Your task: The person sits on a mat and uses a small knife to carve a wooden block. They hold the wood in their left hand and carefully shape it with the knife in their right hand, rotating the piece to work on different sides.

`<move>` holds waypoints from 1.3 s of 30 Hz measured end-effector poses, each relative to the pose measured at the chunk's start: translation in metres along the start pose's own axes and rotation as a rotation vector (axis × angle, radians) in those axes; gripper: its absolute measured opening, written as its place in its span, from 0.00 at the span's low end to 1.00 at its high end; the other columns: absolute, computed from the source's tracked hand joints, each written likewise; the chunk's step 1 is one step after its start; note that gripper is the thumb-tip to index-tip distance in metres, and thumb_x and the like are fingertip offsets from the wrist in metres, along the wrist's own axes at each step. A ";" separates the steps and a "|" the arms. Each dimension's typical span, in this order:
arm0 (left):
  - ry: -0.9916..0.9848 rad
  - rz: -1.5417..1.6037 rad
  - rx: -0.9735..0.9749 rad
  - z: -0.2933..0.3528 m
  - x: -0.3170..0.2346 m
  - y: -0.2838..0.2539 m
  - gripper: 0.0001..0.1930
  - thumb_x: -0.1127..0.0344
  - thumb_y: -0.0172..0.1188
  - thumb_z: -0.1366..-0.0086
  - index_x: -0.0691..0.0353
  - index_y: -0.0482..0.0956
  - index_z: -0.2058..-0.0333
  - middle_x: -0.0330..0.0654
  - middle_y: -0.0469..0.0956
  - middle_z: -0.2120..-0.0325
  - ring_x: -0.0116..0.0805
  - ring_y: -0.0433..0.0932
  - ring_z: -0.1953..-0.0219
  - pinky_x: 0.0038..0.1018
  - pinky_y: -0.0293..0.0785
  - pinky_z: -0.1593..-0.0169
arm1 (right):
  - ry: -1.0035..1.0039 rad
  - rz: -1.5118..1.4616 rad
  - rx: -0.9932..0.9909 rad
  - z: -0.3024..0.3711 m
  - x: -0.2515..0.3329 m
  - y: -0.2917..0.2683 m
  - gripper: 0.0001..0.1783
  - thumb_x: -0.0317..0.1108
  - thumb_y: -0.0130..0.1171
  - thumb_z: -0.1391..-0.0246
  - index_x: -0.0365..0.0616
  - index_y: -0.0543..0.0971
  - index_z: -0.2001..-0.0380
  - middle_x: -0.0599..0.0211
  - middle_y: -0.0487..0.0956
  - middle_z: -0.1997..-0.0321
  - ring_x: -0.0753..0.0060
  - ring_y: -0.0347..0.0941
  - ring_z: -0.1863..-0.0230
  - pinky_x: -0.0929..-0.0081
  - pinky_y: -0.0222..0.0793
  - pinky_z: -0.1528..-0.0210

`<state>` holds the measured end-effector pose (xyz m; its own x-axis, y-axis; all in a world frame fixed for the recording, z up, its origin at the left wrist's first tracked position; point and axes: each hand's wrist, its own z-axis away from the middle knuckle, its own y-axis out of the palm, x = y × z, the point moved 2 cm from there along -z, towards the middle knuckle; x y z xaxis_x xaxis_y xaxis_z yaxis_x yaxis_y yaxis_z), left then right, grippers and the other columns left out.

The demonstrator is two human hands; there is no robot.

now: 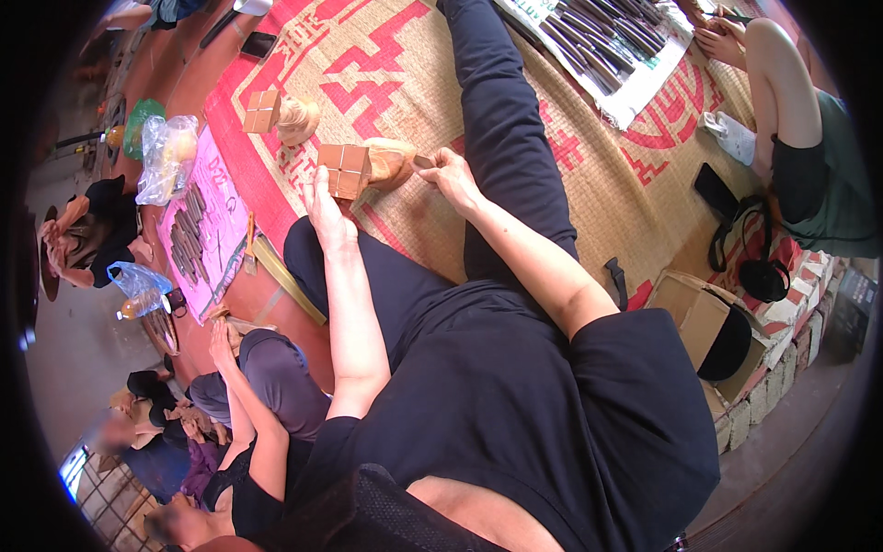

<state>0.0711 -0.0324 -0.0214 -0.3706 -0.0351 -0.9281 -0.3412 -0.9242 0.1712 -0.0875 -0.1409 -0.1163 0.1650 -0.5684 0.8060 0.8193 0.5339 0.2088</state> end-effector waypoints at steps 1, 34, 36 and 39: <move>0.053 -0.104 0.030 -0.004 -0.002 -0.004 0.18 0.60 0.57 0.33 0.63 0.67 0.50 0.44 0.71 0.54 0.35 0.73 0.52 0.32 0.72 0.49 | 0.002 -0.010 -0.005 0.000 0.000 0.000 0.08 0.29 0.62 0.51 0.43 0.71 0.73 0.73 0.72 0.75 0.83 0.67 0.75 0.82 0.65 0.71; 0.815 -1.133 0.010 -0.007 -0.019 0.037 0.13 0.61 0.52 0.34 0.58 0.77 0.55 0.46 0.77 0.60 0.47 0.77 0.57 0.41 0.72 0.56 | -0.362 0.805 -0.194 -0.067 0.034 0.045 0.14 0.43 0.63 0.59 0.45 0.78 0.73 0.55 0.81 0.68 0.53 0.78 0.61 0.58 0.71 0.58; 0.813 -1.125 0.001 -0.005 -0.019 0.034 0.13 0.61 0.52 0.34 0.58 0.77 0.55 0.45 0.77 0.60 0.47 0.77 0.57 0.41 0.72 0.55 | -0.273 0.679 -0.176 -0.050 0.039 0.033 0.14 0.43 0.64 0.60 0.45 0.78 0.72 0.54 0.80 0.68 0.53 0.78 0.61 0.58 0.70 0.58; 0.811 -1.097 0.006 -0.003 -0.019 0.036 0.13 0.60 0.52 0.33 0.58 0.77 0.55 0.45 0.77 0.60 0.47 0.77 0.57 0.40 0.72 0.55 | -0.452 0.669 -0.208 -0.043 0.033 0.043 0.12 0.40 0.63 0.58 0.44 0.78 0.73 0.54 0.80 0.69 0.53 0.77 0.61 0.57 0.70 0.58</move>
<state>0.0687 -0.0663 0.0012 0.6968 0.4960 -0.5181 -0.1340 -0.6196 -0.7734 -0.0235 -0.1636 -0.1050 0.4528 0.1571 0.8776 0.7187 0.5182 -0.4636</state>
